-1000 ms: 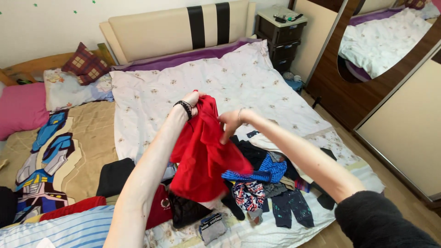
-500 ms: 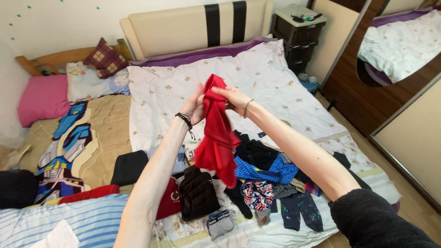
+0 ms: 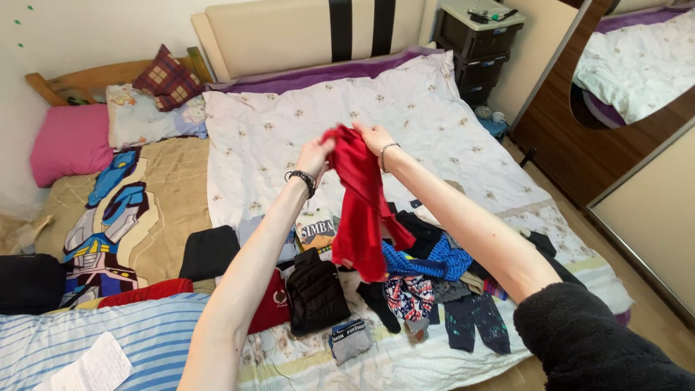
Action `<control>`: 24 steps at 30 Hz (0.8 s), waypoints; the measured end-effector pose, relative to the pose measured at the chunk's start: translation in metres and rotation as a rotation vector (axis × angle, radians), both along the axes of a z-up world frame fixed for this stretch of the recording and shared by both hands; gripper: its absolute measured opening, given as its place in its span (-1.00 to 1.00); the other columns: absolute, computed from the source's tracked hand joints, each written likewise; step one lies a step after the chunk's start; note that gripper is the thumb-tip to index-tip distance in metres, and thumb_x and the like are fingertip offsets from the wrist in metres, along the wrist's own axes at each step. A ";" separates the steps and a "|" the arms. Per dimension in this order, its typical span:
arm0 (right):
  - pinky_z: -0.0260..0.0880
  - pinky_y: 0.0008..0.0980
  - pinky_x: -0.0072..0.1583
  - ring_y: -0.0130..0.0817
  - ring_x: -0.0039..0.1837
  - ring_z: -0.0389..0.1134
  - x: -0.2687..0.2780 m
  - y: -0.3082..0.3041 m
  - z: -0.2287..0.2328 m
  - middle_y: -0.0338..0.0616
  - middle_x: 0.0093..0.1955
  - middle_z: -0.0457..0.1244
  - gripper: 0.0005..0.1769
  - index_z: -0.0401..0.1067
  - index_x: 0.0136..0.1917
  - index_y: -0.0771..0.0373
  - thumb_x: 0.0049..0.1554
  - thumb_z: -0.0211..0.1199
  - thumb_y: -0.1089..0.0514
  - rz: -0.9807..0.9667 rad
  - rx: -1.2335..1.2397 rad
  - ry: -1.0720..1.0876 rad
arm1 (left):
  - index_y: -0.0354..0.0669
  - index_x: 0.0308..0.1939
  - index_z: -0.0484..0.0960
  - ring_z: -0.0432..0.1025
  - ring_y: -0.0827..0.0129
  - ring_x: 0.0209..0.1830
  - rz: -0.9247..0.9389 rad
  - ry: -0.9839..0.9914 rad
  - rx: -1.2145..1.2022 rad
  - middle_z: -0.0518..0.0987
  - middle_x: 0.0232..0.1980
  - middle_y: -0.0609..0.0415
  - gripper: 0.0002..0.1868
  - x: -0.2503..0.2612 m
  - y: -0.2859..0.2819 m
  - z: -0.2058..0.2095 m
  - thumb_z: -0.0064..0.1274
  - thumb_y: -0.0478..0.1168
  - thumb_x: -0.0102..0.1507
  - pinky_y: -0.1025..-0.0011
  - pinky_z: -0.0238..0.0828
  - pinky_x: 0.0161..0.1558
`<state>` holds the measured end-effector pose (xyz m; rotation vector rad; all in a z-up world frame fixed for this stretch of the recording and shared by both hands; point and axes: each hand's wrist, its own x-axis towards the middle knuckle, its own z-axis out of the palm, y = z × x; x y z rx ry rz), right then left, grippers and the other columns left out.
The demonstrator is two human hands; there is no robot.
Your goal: The person folds several clothing items on a bed, including a black puffer vest, blue shorts, gray shorts, a white t-shirt, and a red t-shirt. Each item is smoothed, folded, and placed in a neat pile on the bed.
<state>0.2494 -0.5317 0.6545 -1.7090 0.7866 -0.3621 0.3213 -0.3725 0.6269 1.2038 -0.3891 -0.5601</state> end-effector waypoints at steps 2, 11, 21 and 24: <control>0.46 -0.04 0.16 -0.09 0.18 0.44 -0.024 0.006 0.021 -0.06 0.05 0.39 -0.17 0.47 0.06 0.11 -0.09 0.39 -0.62 -0.001 -0.136 0.023 | -0.24 0.16 0.56 0.59 0.21 -0.20 0.068 0.055 -0.042 0.65 -0.10 -0.09 -0.62 0.012 -0.015 -0.009 0.16 -0.11 0.34 0.14 0.65 -0.15; 0.32 -0.16 0.25 -0.20 0.16 0.41 -0.064 0.043 0.041 -0.17 -0.11 0.42 -0.35 0.59 -0.18 0.02 0.16 0.09 -0.55 0.315 -0.380 -0.121 | -0.35 0.39 0.28 0.24 0.07 0.31 0.234 0.210 -0.009 0.33 0.34 -0.16 -0.23 -0.031 -0.003 0.043 0.01 0.19 0.34 0.11 0.21 0.26; 0.39 -0.63 -0.21 -0.55 -0.11 0.42 -0.092 0.068 0.076 -0.19 -0.12 0.43 -0.56 0.57 -0.03 0.17 0.15 0.31 -0.24 0.295 -0.059 -0.224 | -0.19 0.30 0.54 0.36 0.16 0.39 0.220 0.121 0.136 0.50 0.35 -0.14 -0.28 -0.067 0.018 0.055 -0.02 0.18 0.19 0.23 0.29 0.34; 0.48 -0.62 -0.14 -0.59 -0.13 0.42 -0.062 0.045 0.036 -0.27 -0.10 0.43 -0.35 0.59 0.07 0.15 0.08 0.31 -0.44 0.270 0.063 -0.099 | -0.18 0.09 0.68 0.45 0.20 0.20 0.151 -0.077 0.264 0.64 0.12 -0.05 -0.38 -0.061 0.014 0.030 -0.13 0.19 0.21 0.25 0.29 0.25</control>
